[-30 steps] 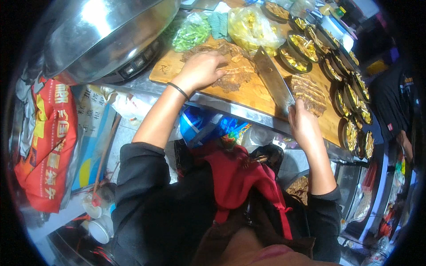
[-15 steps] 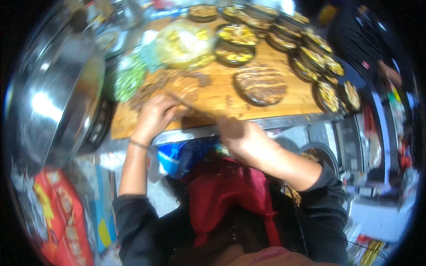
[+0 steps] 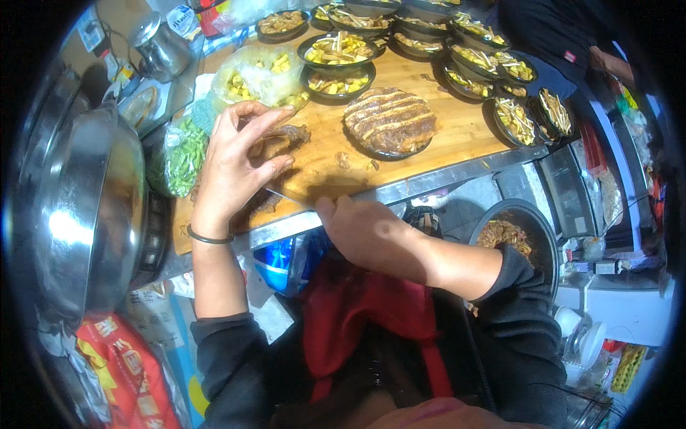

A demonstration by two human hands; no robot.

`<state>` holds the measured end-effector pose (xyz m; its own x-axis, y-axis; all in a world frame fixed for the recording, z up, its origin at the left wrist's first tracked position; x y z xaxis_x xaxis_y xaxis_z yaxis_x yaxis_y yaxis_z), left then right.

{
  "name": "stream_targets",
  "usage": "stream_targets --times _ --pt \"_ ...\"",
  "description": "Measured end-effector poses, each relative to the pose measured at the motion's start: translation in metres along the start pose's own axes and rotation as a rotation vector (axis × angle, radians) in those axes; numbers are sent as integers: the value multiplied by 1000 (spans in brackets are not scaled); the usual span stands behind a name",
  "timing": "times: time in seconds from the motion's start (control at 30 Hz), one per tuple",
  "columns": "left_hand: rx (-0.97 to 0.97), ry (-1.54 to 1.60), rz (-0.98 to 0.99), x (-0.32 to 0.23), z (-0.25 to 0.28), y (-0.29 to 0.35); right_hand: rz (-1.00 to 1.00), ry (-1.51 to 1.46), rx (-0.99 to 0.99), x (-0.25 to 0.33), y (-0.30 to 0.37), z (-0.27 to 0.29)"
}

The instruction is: The person repeatedly picks up thin strips of cooked meat from a cutting board and places them on top of yellow diced items in small black bowls. The person arranges the meat strips by hand across multiple bowls without using any tools.

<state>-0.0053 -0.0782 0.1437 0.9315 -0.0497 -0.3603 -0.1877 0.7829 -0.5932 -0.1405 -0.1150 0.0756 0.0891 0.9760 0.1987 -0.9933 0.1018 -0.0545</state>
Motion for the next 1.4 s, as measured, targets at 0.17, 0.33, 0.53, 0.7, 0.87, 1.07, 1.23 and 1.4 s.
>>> stream_targets --times 0.17,0.33,0.53,0.7,0.87,1.07,1.23,1.4 --pt "-60 26 36 3 1 4 32 -52 -33 -2 0 -1" --pt "-133 85 84 21 10 24 41 -96 -59 -5 3 0" --pt "-244 222 461 76 20 93 121 132 -139 -7 3 8" --pt "146 56 311 79 -25 112 18 -60 -33 -16 -6 8" --pt "61 245 516 98 -20 124 -13 -10 19 1 -8 12" --pt "178 31 244 80 -26 109 -1 18 126 15 -16 11" --pt "183 30 177 79 -29 108 -55 -221 256 5 -45 9" --pt "163 35 161 78 -28 108 -95 -304 227 2 -76 -7"
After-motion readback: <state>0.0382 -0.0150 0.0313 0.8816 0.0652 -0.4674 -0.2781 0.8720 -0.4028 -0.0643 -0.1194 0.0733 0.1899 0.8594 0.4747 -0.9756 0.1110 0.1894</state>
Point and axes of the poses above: each hand's wrist, its own y-axis away from the middle knuckle, its own z-axis out of the back of the hand, x = y × z, the point moved 8 cm from there along -y, towards the middle knuckle, and after that the axes turned 5 degrees about -z, right-handed, at the moved point
